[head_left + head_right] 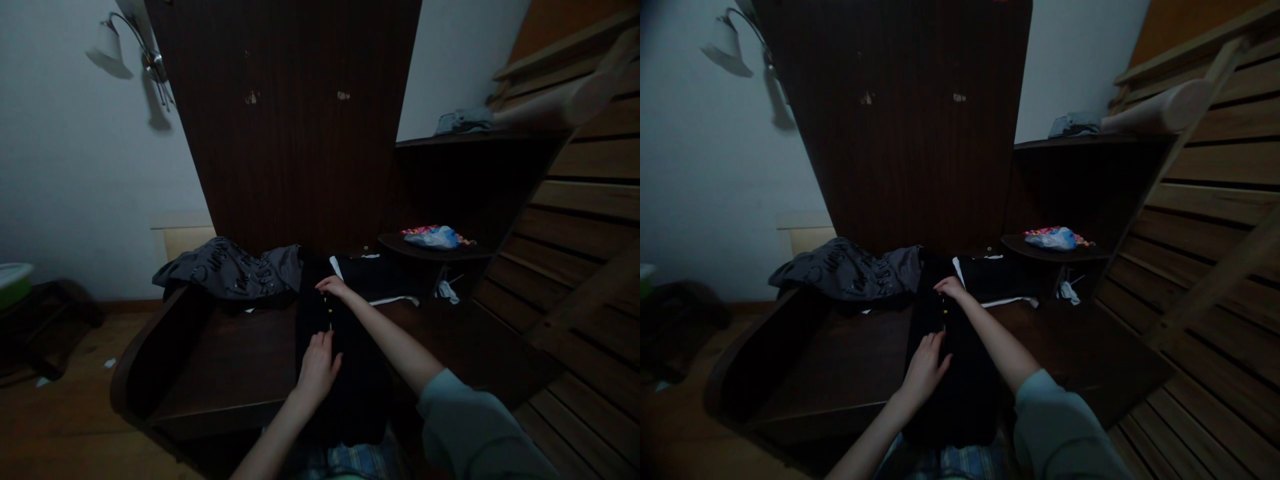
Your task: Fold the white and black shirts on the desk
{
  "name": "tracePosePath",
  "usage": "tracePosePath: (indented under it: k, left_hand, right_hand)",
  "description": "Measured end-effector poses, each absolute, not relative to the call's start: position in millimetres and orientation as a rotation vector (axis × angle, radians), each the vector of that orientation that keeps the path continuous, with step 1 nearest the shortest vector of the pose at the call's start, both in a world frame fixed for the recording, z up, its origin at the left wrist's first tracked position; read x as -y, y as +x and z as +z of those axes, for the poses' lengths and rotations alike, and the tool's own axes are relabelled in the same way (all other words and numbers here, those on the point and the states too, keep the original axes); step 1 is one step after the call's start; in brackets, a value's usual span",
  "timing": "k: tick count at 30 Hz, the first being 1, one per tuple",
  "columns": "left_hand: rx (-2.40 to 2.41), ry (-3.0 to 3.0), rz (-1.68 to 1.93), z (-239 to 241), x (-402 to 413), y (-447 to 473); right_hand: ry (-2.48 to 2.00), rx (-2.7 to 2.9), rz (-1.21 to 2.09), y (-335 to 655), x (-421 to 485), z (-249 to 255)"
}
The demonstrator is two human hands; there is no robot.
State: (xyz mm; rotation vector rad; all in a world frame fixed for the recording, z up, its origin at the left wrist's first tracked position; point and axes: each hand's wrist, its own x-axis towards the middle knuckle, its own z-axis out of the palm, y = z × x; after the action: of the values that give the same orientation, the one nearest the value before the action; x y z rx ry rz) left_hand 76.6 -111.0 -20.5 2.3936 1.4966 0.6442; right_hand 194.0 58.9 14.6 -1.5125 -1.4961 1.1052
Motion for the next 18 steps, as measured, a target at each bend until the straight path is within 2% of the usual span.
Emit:
tracePosePath:
  k: [5, 9, 13, 18]
  left_hand:
    - [-1.545, 2.289, 0.624, -13.1, 110.9, 82.2]
    - [-1.541, 2.312, 0.476, 1.8, 104.1, 78.1]
    - [-1.524, 2.374, 0.282, 21.2, 81.2, 69.4]
    - [-1.710, 2.449, 0.290, 29.4, 47.8, 74.0]
  right_hand:
    - [-1.462, 1.504, 1.001, 194.8, -69.4, 20.4]
    - [-1.438, 1.494, 0.936, 190.1, -67.4, 17.4]
    - [-1.494, 1.449, 0.852, 191.8, -59.9, 13.8]
    - [-1.581, 1.407, 0.735, 197.4, -42.6, 8.7]
